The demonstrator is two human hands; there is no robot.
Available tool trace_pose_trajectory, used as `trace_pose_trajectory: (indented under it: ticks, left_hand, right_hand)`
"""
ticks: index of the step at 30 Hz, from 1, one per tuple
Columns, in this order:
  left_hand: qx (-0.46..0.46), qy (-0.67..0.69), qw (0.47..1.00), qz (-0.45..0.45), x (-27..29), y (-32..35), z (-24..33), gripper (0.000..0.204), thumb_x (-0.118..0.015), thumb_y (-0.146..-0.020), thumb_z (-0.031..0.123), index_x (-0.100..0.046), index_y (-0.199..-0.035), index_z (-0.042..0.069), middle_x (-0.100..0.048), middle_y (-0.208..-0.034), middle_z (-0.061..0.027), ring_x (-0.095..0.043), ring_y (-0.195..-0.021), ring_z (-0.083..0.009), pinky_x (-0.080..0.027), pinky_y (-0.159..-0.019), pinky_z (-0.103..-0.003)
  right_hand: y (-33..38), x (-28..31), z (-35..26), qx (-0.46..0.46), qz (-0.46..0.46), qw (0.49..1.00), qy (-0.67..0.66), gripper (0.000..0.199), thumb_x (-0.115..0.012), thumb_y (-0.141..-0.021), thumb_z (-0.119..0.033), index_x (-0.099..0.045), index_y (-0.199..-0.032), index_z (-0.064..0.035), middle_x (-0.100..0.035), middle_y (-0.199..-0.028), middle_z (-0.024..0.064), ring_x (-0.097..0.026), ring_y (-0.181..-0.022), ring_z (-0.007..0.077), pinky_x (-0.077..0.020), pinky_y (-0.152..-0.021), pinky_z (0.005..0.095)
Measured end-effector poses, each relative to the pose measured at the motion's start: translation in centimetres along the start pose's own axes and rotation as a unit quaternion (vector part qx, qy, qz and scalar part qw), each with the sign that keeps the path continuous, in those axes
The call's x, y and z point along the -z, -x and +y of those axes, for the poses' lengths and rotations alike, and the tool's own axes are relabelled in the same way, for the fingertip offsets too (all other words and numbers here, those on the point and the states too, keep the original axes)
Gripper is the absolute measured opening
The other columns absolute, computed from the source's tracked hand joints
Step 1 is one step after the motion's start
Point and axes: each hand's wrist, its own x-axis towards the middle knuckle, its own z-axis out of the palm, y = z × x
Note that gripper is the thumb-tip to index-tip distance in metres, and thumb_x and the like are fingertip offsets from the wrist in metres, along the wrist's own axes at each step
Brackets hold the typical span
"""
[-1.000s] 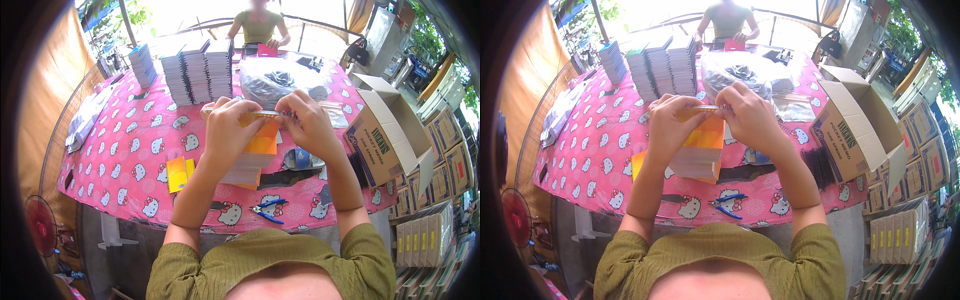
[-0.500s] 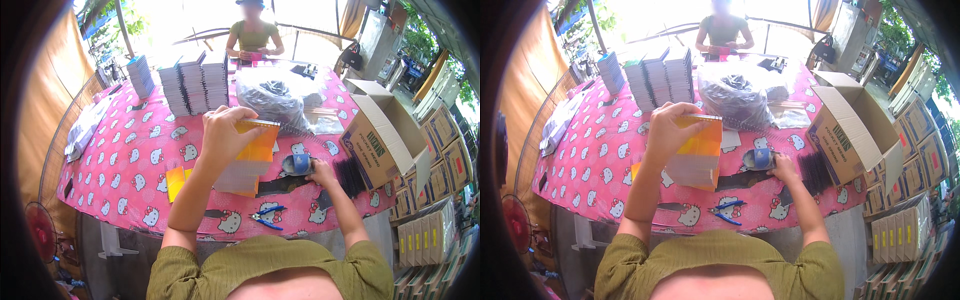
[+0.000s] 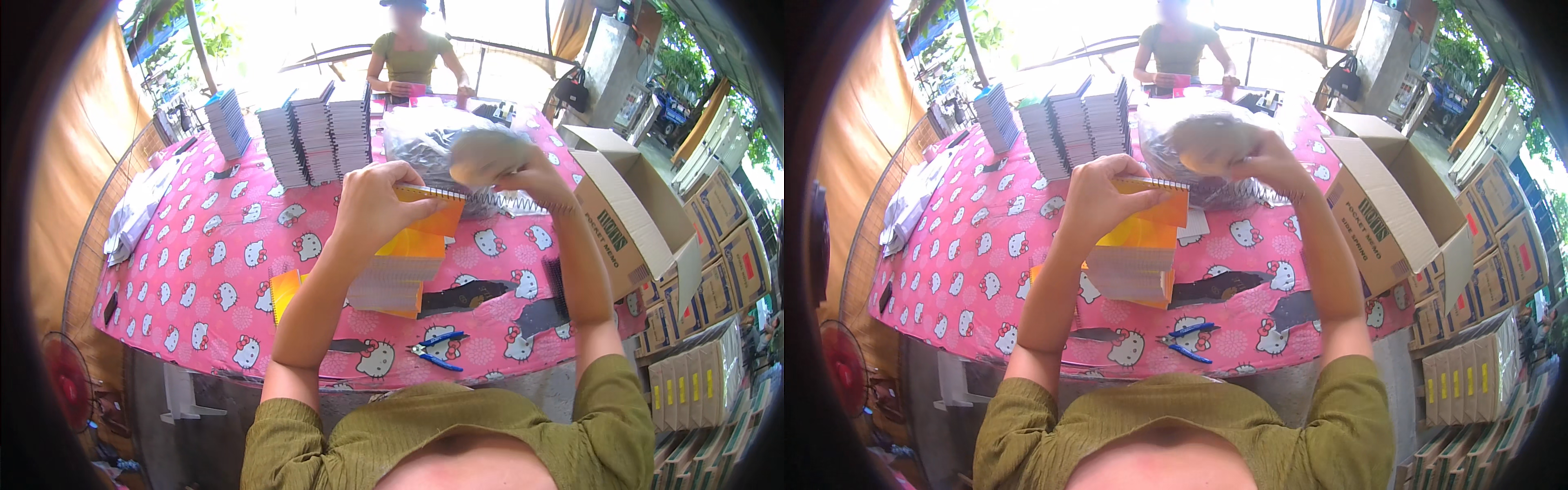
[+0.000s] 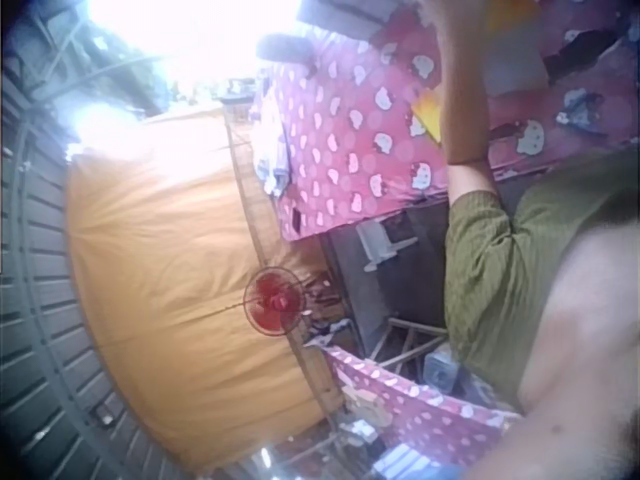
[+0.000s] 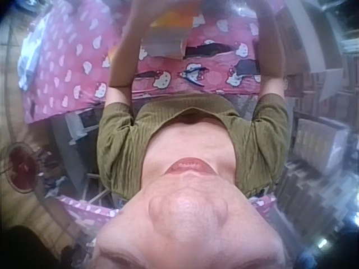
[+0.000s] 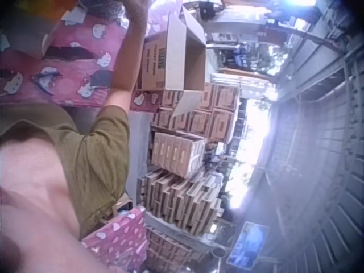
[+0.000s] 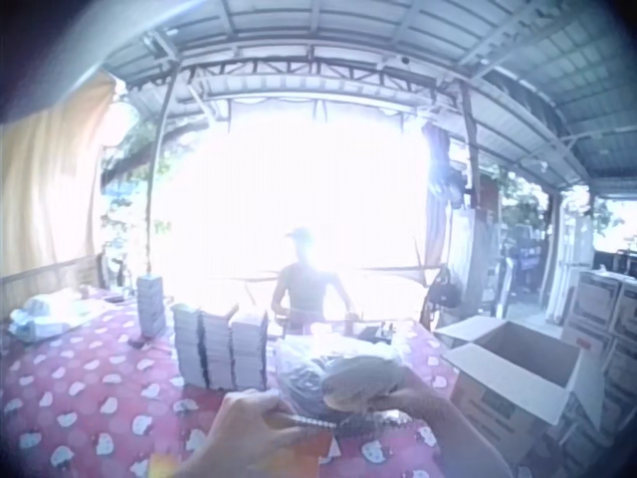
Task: The person takes a stack of paper from a box and places it on a table, then repeatedly picks up a small notebook, inserts a spiral binding through the pre-punched holes by hand, and uses a pair of snips to trim the binding.
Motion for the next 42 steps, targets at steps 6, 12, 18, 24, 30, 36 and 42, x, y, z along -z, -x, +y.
trace_pose_trajectory:
  ticks: [6,12,18,24,30,36,42]
  left_hand:
    - [-0.004,0.005,1.000,0.013,0.9,0.1,-0.6,0.044,-0.081,-0.063,0.023,-0.062,-0.098,0.005,-0.066,-0.090,-0.0098,-0.064,-0.087,-0.0236,-0.048,-0.083,-0.035]
    - [0.061,0.157,0.980,0.110,0.7,2.4,-2.6,0.038,-0.078,-0.070,0.009,-0.060,-0.104,0.003,-0.063,-0.101,-0.0069,-0.061,-0.091,-0.0147,-0.049,-0.078,-0.027]
    - [0.116,0.446,0.875,0.147,0.5,3.5,-4.2,0.032,-0.069,-0.075,-0.007,-0.062,-0.106,-0.004,-0.065,-0.096,-0.0091,-0.062,-0.083,-0.0105,-0.052,-0.074,-0.023]
    - [0.139,0.499,0.843,0.141,0.7,3.9,-5.7,0.033,-0.066,-0.077,-0.010,-0.061,-0.110,-0.006,-0.067,-0.093,-0.0114,-0.063,-0.078,-0.0141,-0.053,-0.074,-0.027]
    - [0.119,0.543,0.822,0.124,0.9,3.9,-5.2,0.025,-0.068,-0.076,-0.009,-0.063,-0.100,-0.005,-0.067,-0.091,-0.0134,-0.064,-0.081,-0.0161,-0.052,-0.077,-0.028]
    - [-0.014,0.405,0.893,0.194,1.2,2.9,-2.6,0.019,-0.069,-0.075,-0.007,-0.062,-0.091,-0.001,-0.068,-0.089,-0.0104,-0.063,-0.084,-0.0157,-0.052,-0.077,-0.027]
    - [-0.227,0.027,0.965,0.126,0.9,6.7,-0.8,0.027,-0.074,-0.070,-0.002,-0.065,-0.095,0.003,-0.067,-0.098,-0.0107,-0.063,-0.082,-0.0139,-0.053,-0.073,-0.026]
  right_hand:
    - [-2.0,-1.5,0.0,0.004,-0.007,0.988,0.151,0.056,-0.067,-0.060,-0.003,-0.057,-0.115,0.0005,-0.065,-0.100,0.0126,-0.063,-0.092,0.0229,-0.0516,-0.079,0.0360]
    - [-4.5,-2.6,-0.3,0.027,0.007,0.940,0.339,0.052,-0.063,-0.061,0.003,-0.057,-0.113,0.0019,-0.065,-0.101,0.0125,-0.063,-0.090,0.0231,-0.0545,-0.073,0.0376]
    - [-4.9,-4.1,-1.3,0.082,-0.012,0.977,0.197,0.047,-0.064,-0.064,-0.002,-0.058,-0.110,0.0021,-0.064,-0.092,0.0079,-0.061,-0.081,0.0146,-0.0518,-0.068,0.0288]
    - [-4.9,-5.7,-0.6,0.033,0.015,0.977,0.209,0.047,-0.072,-0.067,-0.019,-0.059,-0.107,0.0004,-0.065,-0.092,0.0155,-0.063,-0.083,0.0265,-0.0486,-0.077,0.0349]
    - [3.1,-2.6,9.9,-0.083,0.212,0.890,0.394,0.051,-0.075,-0.069,-0.028,-0.057,-0.108,-0.0012,-0.064,-0.098,0.0209,-0.062,-0.093,0.0375,-0.0491,-0.078,0.0442]
    - [14.1,-5.3,19.2,-0.350,0.145,0.771,0.512,0.049,-0.074,-0.071,-0.024,-0.054,-0.111,-0.0047,-0.056,-0.115,0.0217,-0.054,-0.108,0.0389,-0.0475,-0.084,0.0479]
    - [16.6,-15.5,14.5,-0.037,0.073,0.910,0.406,0.070,-0.076,-0.070,-0.031,-0.046,-0.126,-0.0003,-0.045,-0.131,0.0205,-0.043,-0.120,0.0379,-0.0348,-0.100,0.0468]
